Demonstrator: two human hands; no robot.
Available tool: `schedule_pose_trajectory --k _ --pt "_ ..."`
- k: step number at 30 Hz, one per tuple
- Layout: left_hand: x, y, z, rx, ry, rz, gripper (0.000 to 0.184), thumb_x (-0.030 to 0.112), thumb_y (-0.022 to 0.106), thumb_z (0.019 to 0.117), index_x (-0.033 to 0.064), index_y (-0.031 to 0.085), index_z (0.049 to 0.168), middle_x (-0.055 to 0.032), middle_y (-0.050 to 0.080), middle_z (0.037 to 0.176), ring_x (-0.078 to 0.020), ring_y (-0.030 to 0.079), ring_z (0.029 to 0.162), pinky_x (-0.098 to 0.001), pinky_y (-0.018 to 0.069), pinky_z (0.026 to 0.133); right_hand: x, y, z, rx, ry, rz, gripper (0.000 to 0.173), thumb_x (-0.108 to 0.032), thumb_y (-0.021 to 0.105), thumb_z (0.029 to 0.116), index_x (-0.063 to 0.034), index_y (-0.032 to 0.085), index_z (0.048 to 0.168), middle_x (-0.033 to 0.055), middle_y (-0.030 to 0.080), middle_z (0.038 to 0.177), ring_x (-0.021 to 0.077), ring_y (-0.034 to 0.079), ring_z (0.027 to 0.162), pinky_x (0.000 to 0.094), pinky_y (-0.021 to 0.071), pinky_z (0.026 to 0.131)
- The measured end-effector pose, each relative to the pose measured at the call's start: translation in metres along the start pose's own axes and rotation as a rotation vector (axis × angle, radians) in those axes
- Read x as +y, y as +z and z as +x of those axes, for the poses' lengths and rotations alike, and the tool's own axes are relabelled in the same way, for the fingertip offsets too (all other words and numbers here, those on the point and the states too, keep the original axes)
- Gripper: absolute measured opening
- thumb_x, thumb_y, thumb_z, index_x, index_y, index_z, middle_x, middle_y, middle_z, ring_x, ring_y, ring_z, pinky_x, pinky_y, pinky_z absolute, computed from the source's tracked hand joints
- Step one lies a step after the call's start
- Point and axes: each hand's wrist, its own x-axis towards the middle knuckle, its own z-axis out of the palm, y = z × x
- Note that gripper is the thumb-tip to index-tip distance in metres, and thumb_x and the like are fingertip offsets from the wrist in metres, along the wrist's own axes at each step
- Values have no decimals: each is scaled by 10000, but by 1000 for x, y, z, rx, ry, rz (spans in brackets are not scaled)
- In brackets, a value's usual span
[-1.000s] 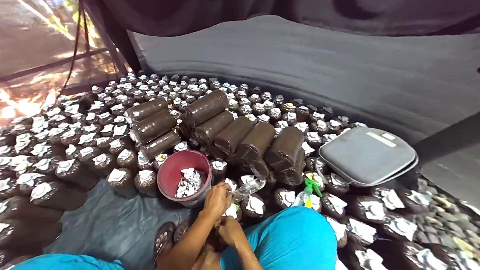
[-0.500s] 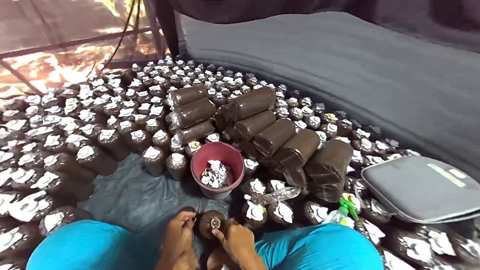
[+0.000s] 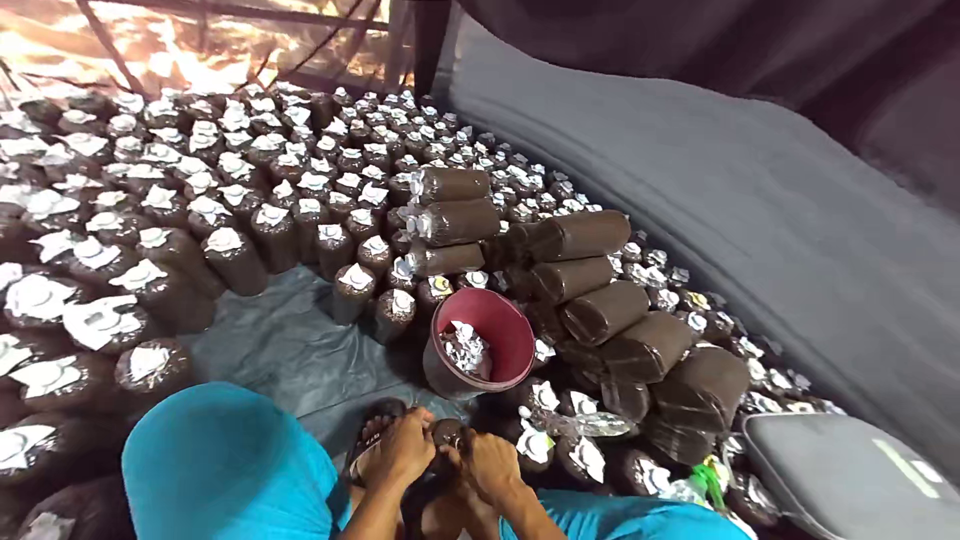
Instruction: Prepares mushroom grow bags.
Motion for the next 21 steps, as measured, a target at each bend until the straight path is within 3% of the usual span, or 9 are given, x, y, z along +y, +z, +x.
schedule_pose_trajectory --k 4,6,8,10,11,13,15,17,21 --pt "-16 3 5 -66 39 221 817 148 744 821 232 424 1569 -52 494 1560 -320 484 1409 -592 372 1147 9 7 4 61 -114 -11 737 -699 399 991 -81 663 1292 218 721 1154 399 680 1141 609 514 954" --pt "-26 10 8 -111 104 241 1058 208 861 755 270 279 1637 -50 396 1633 -331 419 1463 -601 331 1181 15 10 -2 137 -181 -27 739 -701 402 984 -74 681 1260 215 734 1096 399 700 1083 607 527 923" --pt "-32 20 11 -138 188 210 1219 310 940 659 292 228 1648 -47 357 1653 -309 378 1494 -569 345 1192 23 8 -16 271 -254 -51 737 -705 413 972 -64 716 1171 200 749 992 391 729 985 597 551 850" --pt "-31 28 5 -160 237 150 1247 441 963 601 245 286 1630 -56 369 1645 -275 365 1505 -520 331 1217 29 0 -32 433 -318 -74 708 -689 440 973 -57 739 1085 178 753 902 373 744 900 586 561 810" --pt "-26 29 -2 -165 232 116 1235 491 957 592 202 323 1613 -72 390 1630 -258 374 1499 -494 321 1225 32 -2 -37 583 -370 -84 669 -667 477 965 -58 754 988 155 747 814 352 751 803 569 575 739" --pt "-15 30 -16 -131 230 9 1209 540 953 568 177 381 1570 -91 477 1558 -234 458 1436 -467 369 1198 41 -8 -40 898 -462 -105 598 -635 535 929 -86 731 796 95 695 652 288 719 619 510 569 584" --pt "-11 38 -24 -64 242 -100 1200 565 944 524 165 424 1529 -101 581 1444 -236 555 1337 -483 443 1134 47 -19 -39 1070 -497 -117 580 -627 536 917 -107 695 712 62 651 588 247 681 543 468 539 507" --pt "-9 47 -31 -14 265 -191 1189 585 946 489 143 458 1479 -81 662 1325 -212 633 1232 -484 505 1070 48 -32 -41 1105 -496 -128 592 -632 521 926 -114 666 679 58 624 561 238 665 524 454 523 487" --pt "-6 52 -44 -17 293 -243 1195 591 946 514 85 455 1478 -107 658 1327 -218 636 1227 -476 506 1075 51 -45 -47 1041 -468 -141 620 -640 493 940 -107 655 669 74 605 540 263 669 530 473 511 486"
